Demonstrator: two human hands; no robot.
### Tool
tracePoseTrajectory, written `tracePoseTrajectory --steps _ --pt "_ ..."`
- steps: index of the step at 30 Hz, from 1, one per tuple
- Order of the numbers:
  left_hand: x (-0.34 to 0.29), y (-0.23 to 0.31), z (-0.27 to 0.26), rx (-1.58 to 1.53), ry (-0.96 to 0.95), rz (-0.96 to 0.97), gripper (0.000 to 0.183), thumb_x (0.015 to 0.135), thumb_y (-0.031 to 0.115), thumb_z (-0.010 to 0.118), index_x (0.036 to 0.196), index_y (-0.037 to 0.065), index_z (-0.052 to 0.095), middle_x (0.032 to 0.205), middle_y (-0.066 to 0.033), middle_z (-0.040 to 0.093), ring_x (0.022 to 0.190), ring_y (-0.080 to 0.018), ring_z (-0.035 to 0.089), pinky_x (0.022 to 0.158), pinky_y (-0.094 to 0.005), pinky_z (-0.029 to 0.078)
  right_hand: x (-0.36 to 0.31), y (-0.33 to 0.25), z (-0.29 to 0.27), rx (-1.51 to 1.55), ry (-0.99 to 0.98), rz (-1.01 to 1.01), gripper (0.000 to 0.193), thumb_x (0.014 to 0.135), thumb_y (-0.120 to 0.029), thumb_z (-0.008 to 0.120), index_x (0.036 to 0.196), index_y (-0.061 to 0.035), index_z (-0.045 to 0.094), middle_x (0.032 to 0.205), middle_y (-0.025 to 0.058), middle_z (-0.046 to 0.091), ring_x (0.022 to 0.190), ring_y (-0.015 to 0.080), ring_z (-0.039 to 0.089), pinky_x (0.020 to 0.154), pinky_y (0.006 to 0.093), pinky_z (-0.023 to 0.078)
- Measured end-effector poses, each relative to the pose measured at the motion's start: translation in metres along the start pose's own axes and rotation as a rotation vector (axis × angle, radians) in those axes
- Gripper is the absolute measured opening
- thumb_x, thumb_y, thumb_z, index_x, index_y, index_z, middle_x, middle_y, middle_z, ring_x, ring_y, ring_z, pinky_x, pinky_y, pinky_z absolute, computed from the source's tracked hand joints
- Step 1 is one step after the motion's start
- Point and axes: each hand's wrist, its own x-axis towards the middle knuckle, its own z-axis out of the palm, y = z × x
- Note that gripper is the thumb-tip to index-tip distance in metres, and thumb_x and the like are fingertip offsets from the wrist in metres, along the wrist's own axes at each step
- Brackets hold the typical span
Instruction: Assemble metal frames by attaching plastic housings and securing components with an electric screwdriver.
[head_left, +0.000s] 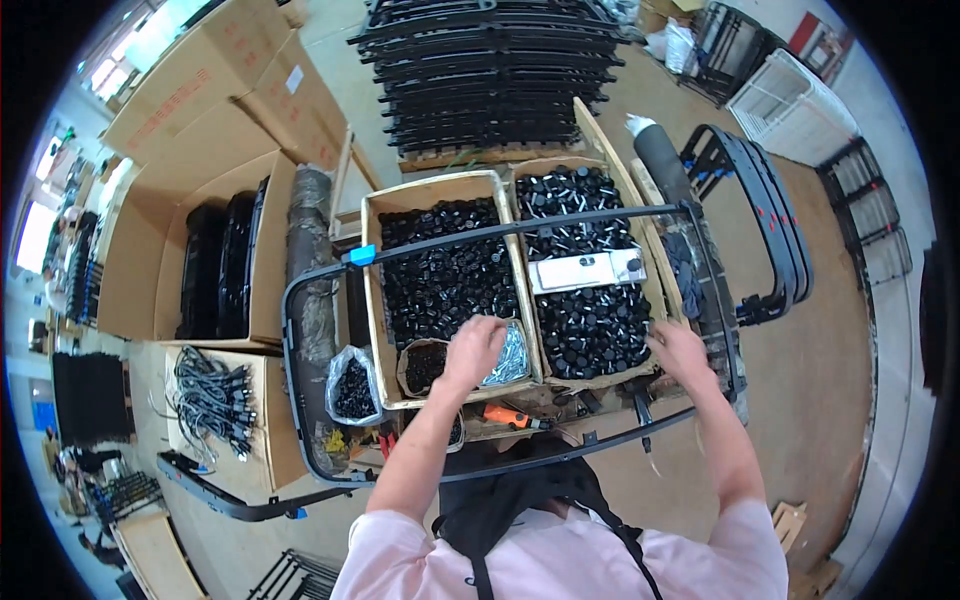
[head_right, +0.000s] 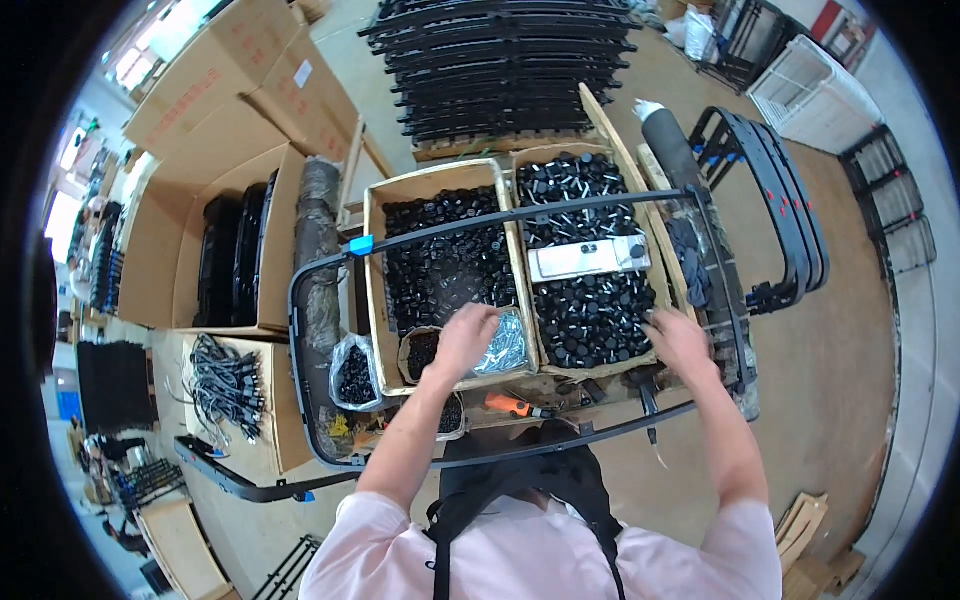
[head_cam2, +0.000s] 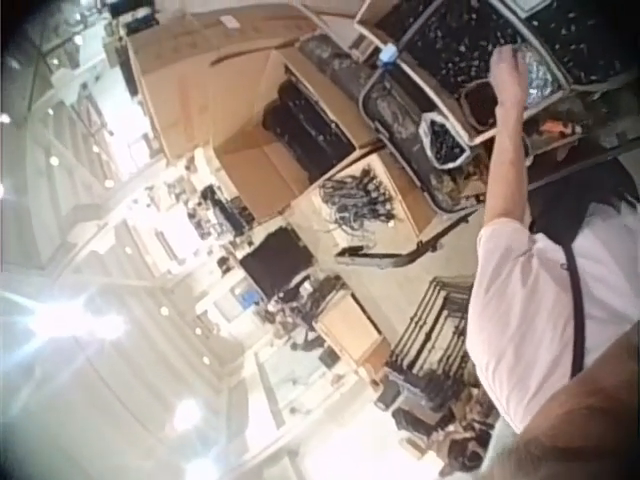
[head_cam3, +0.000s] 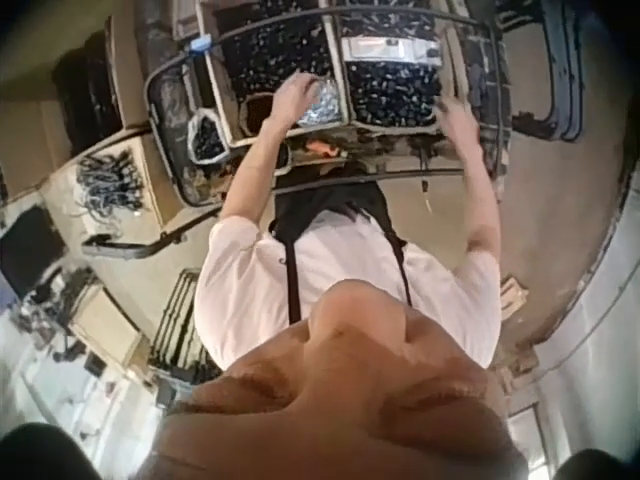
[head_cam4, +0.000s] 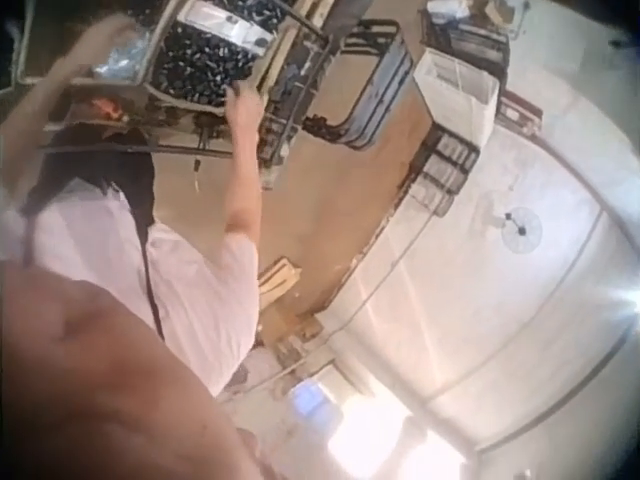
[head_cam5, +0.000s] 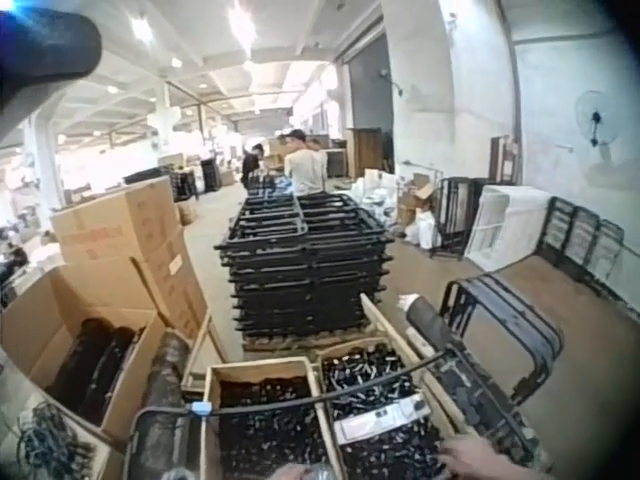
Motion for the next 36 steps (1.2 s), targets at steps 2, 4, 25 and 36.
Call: tracePoseTrajectory --steps 2,4,25,36 --pt "-0.020 0.024 0.007 -0.038 -0.083 0.014 0.020 0.102 0.020 0.062 0.111 0.005 0.072 0.110 -0.0180 0.071 0.104 -0.0387 0.069 0.091 -0.0486 0.056 0.055 -0.024 0.033 0.054 0.044 -0.096 0.023 0.094 -0.023 0.069 0.112 -0.0092 0.072 0.109 0.0148 0.070 0.108 0.0387 0.067 0.091 0.0493 0.054" --pt "-0.042 0.044 0.009 -0.031 -0.189 0.073 0.020 0.102 0.021 0.063 0.113 0.006 0.071 0.109 -0.0180 0.071 0.102 -0.0397 0.069 0.089 -0.0497 0.056 0.115 -0.027 0.072 0.055 0.119 -0.122 0.024 0.095 -0.023 0.068 0.116 -0.0106 0.073 0.113 0.0156 0.069 0.108 0.0398 0.068 0.093 0.0490 0.055" --pt "-0.101 0.098 0.042 0.031 -0.200 -0.032 0.023 0.103 0.023 0.061 0.116 0.009 0.071 0.110 -0.0143 0.072 0.109 -0.0347 0.069 0.096 -0.0458 0.055 0.284 -0.016 0.130 -0.020 -0.087 -0.073 0.056 0.083 -0.024 0.070 0.134 -0.0039 0.061 0.122 0.0272 0.072 0.121 0.0430 0.067 0.106 0.0526 0.051" --pt "-0.067 0.111 0.072 -0.271 -0.056 -0.230 0.031 0.105 0.020 0.060 0.131 0.003 0.063 0.111 -0.0160 0.071 0.106 -0.0322 0.071 0.094 -0.0429 0.056 0.261 0.012 0.137 0.820 0.153 0.032 0.041 0.084 -0.023 0.075 0.117 0.0009 0.068 0.079 0.0114 0.071 0.064 0.0200 0.068 0.059 0.0352 0.053"
